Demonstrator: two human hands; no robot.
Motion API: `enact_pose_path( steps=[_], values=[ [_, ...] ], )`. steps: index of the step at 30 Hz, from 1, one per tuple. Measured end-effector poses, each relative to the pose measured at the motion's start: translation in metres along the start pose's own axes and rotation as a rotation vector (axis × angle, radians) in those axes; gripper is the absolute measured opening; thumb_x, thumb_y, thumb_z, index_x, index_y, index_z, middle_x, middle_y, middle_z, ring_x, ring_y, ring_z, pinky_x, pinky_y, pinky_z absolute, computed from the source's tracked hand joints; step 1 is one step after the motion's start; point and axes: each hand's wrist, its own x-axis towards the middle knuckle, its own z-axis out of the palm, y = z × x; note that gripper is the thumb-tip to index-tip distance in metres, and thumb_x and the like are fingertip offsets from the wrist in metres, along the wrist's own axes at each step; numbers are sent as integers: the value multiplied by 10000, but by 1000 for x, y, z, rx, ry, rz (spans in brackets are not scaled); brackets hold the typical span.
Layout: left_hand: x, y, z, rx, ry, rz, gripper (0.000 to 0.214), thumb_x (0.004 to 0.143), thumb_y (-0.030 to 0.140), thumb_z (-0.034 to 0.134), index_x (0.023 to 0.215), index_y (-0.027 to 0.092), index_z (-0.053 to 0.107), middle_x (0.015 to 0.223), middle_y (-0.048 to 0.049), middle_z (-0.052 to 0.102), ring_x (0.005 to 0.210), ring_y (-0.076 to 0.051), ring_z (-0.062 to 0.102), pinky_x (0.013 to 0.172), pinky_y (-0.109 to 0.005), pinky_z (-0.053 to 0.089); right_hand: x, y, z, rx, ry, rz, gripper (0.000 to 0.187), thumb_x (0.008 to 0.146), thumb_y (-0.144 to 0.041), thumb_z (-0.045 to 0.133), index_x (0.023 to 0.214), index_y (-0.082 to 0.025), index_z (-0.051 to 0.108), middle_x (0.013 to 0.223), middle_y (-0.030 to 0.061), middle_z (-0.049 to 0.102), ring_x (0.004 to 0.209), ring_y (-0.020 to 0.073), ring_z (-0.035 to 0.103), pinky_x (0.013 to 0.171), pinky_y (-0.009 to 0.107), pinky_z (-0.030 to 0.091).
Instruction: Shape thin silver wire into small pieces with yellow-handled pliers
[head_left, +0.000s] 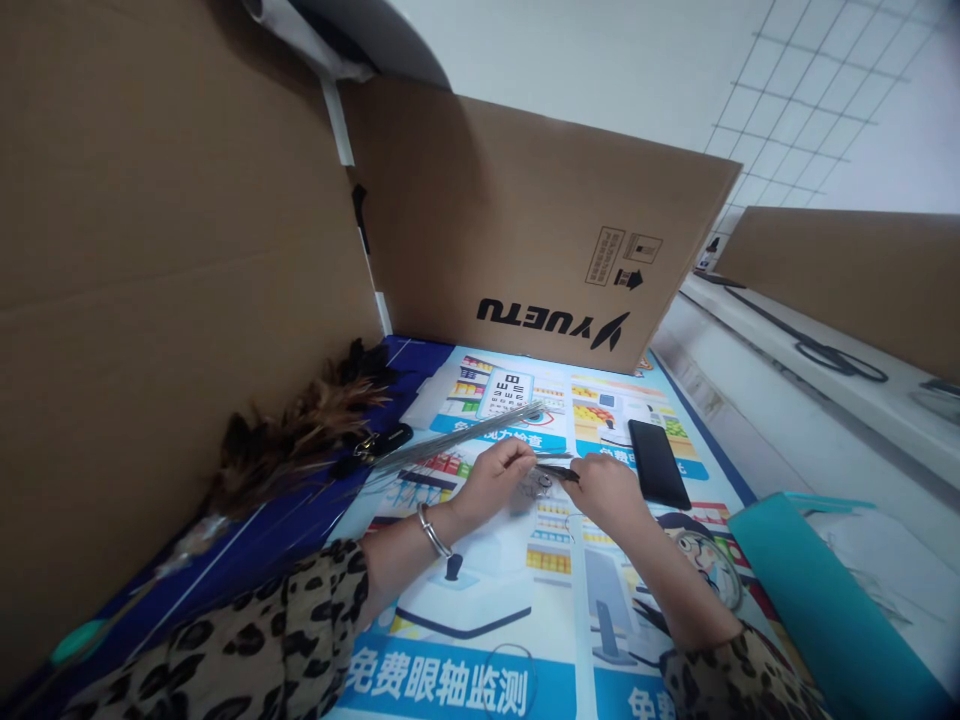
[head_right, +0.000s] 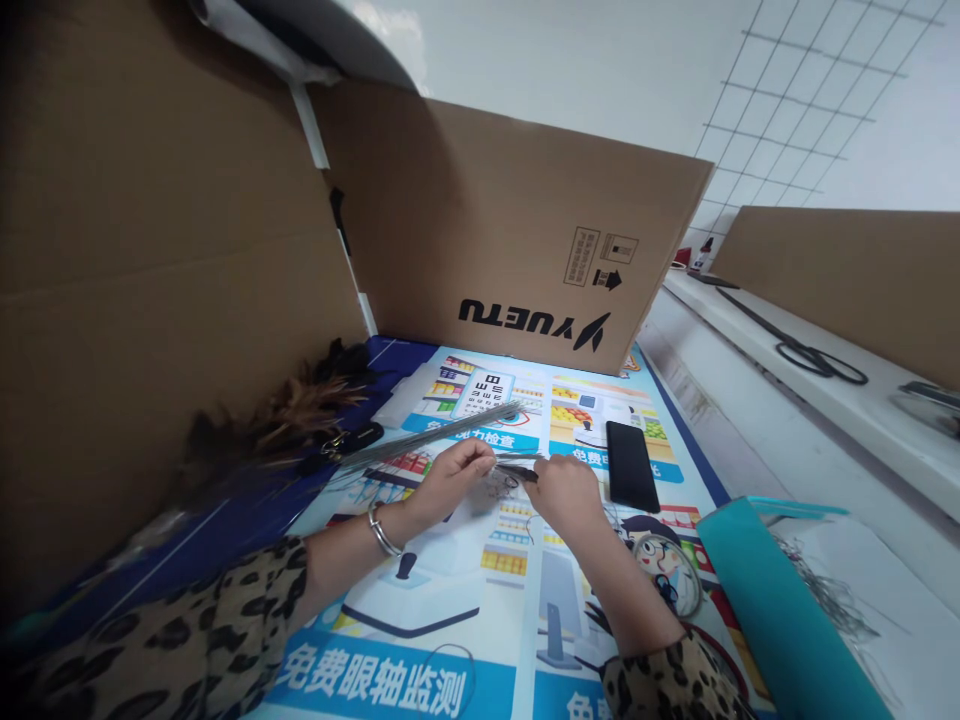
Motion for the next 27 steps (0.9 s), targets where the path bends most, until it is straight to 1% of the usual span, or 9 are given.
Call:
enact_pose_path(
  steps=[3,5,16,27],
  values=[
    [0,-1,0,13,-1,10,132,817,246,443,731,164,501,716,6,498,685,-115,457,640,-234,388,0,1,1,-20,21,-8,285,809,-402,425,843,-195,618,810,70,603,815,197,545,667,273,340],
    [0,-1,0,20,-4,15,138,822,251,439,737,163,502,721,4,498,693,-117,458,644,-235,387,1,2,2,-18,21,-8,293,809,-410,422,841,-195,618,809,71,602,817,200,542,669,276,339],
    [0,-5,0,56,-17,28,134,831,245,434,753,164,507,741,0,506,712,-120,467,656,-231,380,3,3,6,13,-11,-22,314,808,-438,416,840,-203,620,813,71,607,807,200,540,669,271,335],
    [0,-6,0,81,-32,41,136,827,245,440,754,167,524,750,-8,526,735,-132,482,671,-234,388,3,1,6,31,-54,-25,322,812,-432,401,851,-200,622,838,76,613,828,198,542,684,272,334]
  ],
)
